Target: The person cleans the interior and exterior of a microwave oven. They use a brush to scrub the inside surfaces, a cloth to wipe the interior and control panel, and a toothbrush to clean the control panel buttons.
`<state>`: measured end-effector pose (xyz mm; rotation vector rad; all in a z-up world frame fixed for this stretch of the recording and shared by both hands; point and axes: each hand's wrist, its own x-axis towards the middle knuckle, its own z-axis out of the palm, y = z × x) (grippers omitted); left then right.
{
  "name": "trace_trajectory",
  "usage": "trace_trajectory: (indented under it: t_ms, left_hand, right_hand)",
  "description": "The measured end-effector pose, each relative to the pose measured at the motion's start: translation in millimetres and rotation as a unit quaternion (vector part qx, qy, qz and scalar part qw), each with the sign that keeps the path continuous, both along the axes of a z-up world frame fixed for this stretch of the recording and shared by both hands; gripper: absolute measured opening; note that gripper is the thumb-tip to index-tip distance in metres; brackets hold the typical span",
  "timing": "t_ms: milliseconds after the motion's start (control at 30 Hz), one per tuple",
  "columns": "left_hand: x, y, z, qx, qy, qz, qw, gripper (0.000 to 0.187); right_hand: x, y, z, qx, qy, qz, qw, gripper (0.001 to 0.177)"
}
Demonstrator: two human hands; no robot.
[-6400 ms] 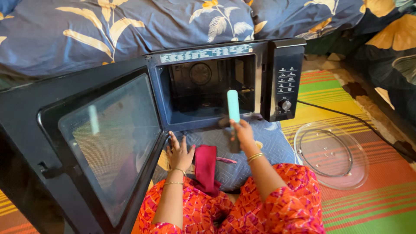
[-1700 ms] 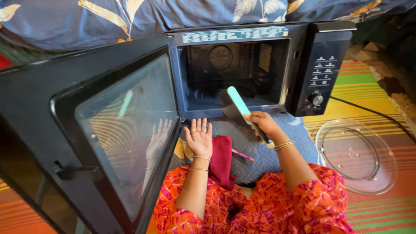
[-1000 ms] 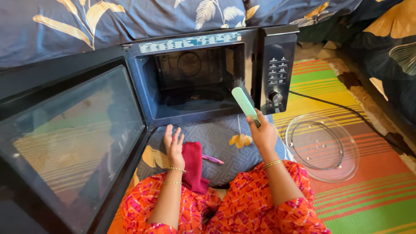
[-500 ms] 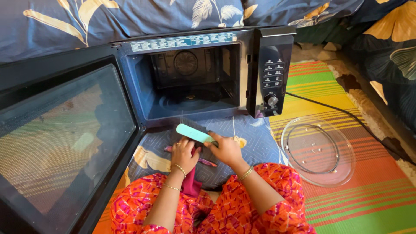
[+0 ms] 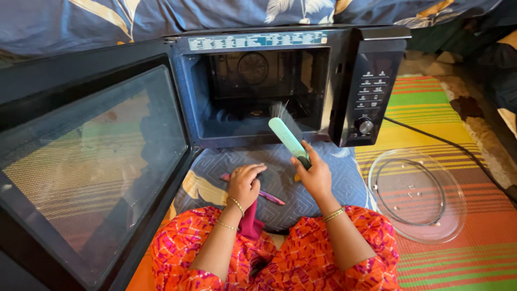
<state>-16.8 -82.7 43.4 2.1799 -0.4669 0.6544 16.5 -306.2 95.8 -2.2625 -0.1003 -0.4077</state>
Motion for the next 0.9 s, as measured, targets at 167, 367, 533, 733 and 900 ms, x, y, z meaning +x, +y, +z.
trace_trajectory:
  t_ms: [167, 367, 533, 733, 900]
  left_hand:
    - [0, 3, -8, -0.103, 0.027, -0.020, 0.994, 0.037]
    - [3, 22, -18, -0.313, 0.212, -0.082, 0.922, 0.041]
    - [18, 44, -27, -0.396, 0.241, 0.042, 0.885, 0.043]
    - [53, 68, -94, -0.711, 0.178, 0.147, 0.664, 0.039]
    - [69, 82, -122, -0.813, 0.082, 0.165, 0.552, 0.045]
  right_hand:
    - [-4, 11, 1, 0.025, 0.076, 0.007, 0.997, 0.070]
    - [2, 12, -26, -0.003, -0.019, 0.044, 0.999, 0.074]
    - [5, 19, -41, 0.275, 0.146, 0.150, 0.938, 0.069]
    - [25, 79, -13, 0.475, 0.278, 0.178, 0.815, 0.053]
    - [62, 174, 15, 0.526, 0.238, 0.213, 0.788, 0.051]
